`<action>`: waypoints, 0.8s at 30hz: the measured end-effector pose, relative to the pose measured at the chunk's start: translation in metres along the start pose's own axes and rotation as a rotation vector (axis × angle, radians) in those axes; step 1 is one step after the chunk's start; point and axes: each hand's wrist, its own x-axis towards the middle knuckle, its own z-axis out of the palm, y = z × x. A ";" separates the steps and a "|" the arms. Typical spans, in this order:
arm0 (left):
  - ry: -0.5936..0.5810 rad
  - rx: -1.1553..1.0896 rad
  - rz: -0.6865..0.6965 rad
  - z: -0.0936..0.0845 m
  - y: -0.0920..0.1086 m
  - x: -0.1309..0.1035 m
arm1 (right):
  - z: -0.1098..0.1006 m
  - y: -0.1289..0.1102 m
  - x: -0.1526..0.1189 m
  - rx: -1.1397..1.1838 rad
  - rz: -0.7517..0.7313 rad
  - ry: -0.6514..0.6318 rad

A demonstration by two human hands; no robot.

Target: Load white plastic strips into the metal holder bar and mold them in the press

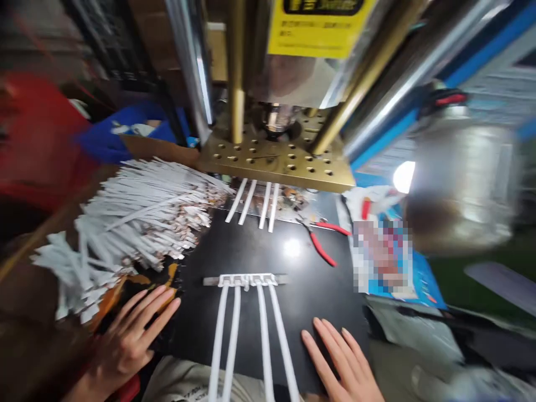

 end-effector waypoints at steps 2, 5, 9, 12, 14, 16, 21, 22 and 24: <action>-0.022 0.030 0.054 0.004 -0.006 -0.005 | -0.003 -0.006 0.002 -0.031 0.029 -0.052; 0.056 0.034 0.100 0.018 -0.016 -0.009 | -0.009 -0.011 0.001 -0.043 0.091 -0.095; 0.168 -0.116 0.154 0.024 -0.018 0.001 | -0.037 -0.009 0.013 0.087 0.205 -0.252; 0.117 -0.230 0.212 0.016 -0.009 0.028 | -0.049 -0.004 0.045 0.312 0.223 -0.287; 0.149 -0.200 0.180 0.014 0.001 0.054 | -0.042 0.000 0.075 0.436 0.224 -0.161; 0.166 -0.147 0.111 0.018 0.012 0.080 | -0.027 0.007 0.108 0.511 0.184 -0.064; -0.006 -0.263 0.038 0.036 0.019 0.116 | -0.004 0.038 0.168 0.628 -0.043 -0.236; -0.012 -0.279 0.042 0.038 0.017 0.118 | -0.002 0.044 0.177 0.680 -0.080 -0.291; 0.016 -0.289 0.090 0.039 0.013 0.121 | 0.002 0.050 0.199 0.819 -0.100 -0.394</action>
